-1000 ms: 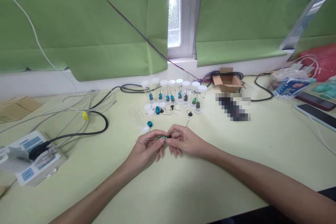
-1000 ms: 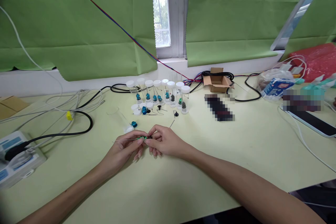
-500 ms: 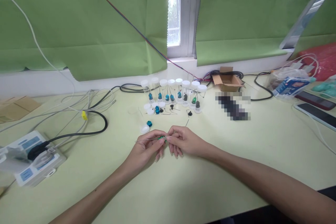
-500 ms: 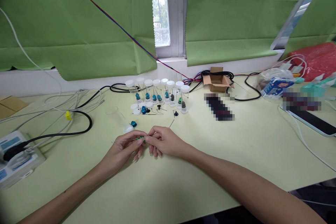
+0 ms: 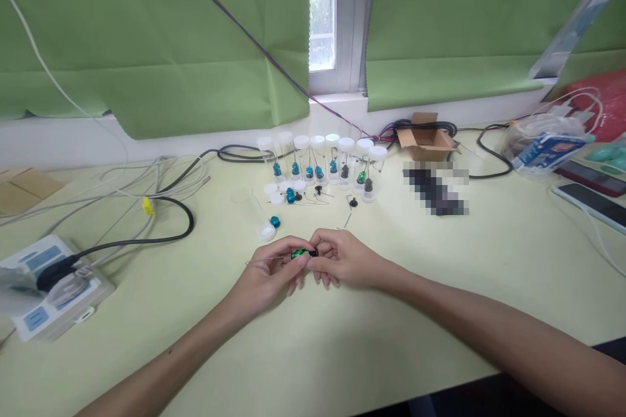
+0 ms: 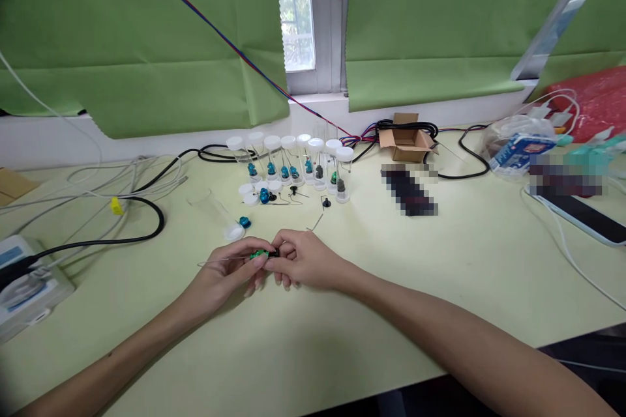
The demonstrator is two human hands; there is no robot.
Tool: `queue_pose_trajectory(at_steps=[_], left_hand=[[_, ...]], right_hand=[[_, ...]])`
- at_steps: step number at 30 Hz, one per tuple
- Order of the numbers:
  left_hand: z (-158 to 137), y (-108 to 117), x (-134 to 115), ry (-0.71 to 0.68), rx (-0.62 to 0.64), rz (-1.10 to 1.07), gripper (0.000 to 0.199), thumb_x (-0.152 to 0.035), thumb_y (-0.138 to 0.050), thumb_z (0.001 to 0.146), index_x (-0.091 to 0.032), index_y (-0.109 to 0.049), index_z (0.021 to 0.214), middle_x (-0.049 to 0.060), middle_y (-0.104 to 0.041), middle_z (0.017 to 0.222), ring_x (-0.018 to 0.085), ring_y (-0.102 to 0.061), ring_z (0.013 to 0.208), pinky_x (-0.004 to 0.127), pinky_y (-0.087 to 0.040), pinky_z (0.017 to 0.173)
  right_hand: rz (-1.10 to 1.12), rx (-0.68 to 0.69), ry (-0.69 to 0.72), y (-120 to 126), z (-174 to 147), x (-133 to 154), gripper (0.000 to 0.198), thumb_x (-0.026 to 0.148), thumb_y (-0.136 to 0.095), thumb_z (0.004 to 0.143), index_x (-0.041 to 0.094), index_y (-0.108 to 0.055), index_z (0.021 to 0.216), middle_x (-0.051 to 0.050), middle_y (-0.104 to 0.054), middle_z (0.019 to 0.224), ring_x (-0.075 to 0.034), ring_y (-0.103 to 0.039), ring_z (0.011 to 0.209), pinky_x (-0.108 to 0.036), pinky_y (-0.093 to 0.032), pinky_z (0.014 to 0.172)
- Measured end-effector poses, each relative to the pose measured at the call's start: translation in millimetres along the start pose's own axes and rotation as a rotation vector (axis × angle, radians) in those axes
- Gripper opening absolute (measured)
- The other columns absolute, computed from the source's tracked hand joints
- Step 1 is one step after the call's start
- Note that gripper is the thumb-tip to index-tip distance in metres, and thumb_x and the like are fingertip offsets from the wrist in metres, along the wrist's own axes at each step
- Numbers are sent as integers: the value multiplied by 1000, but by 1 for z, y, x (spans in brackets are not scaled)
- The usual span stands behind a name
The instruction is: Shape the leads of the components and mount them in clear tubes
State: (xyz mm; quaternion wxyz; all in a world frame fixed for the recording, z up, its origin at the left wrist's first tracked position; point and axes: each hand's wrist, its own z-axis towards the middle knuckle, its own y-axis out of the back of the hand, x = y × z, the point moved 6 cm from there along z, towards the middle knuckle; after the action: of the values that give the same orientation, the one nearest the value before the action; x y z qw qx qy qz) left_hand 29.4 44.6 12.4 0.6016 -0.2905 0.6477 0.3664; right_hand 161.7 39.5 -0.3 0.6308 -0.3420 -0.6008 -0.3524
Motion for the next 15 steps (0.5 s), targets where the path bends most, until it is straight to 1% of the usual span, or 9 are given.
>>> queue_pose_trajectory(at_steps=[3,7,11,15], left_hand=[[-1,1,1,3,-32,-19,20,-35,-59,94,-19,-61,105,-3,-56,55,11,-51,48,24,-42,47],[-2,0,-4,-8,-71,-64,18,-34,-62,92,-21,-58,103,-3,-57,63,11,-51,51,24,-42,49],[-1,-1,-5,-29,-69,-106,15,-33,-63,91,-21,-57,97,-4,-55,61,10,-51,48,22,-42,46],[0,2,-1,-44,-69,-154,14,-31,-64,91,-19,-59,94,-3,-57,62,9,-51,47,22,-42,45]], right_hand=[[35,6,13,0,2,0,14,30,-64,88,18,-57,88,3,-62,61,-11,-57,48,-21,-44,45],[7,13,12,-1,2,0,20,34,-58,93,16,-58,85,1,-62,61,-10,-55,45,-20,-42,42],[-19,28,-4,-1,1,0,30,41,-50,97,16,-58,83,0,-63,62,-9,-55,44,-20,-42,40],[-19,25,-8,-1,2,-1,33,44,-49,98,16,-59,84,-1,-64,63,-10,-56,45,-20,-42,41]])
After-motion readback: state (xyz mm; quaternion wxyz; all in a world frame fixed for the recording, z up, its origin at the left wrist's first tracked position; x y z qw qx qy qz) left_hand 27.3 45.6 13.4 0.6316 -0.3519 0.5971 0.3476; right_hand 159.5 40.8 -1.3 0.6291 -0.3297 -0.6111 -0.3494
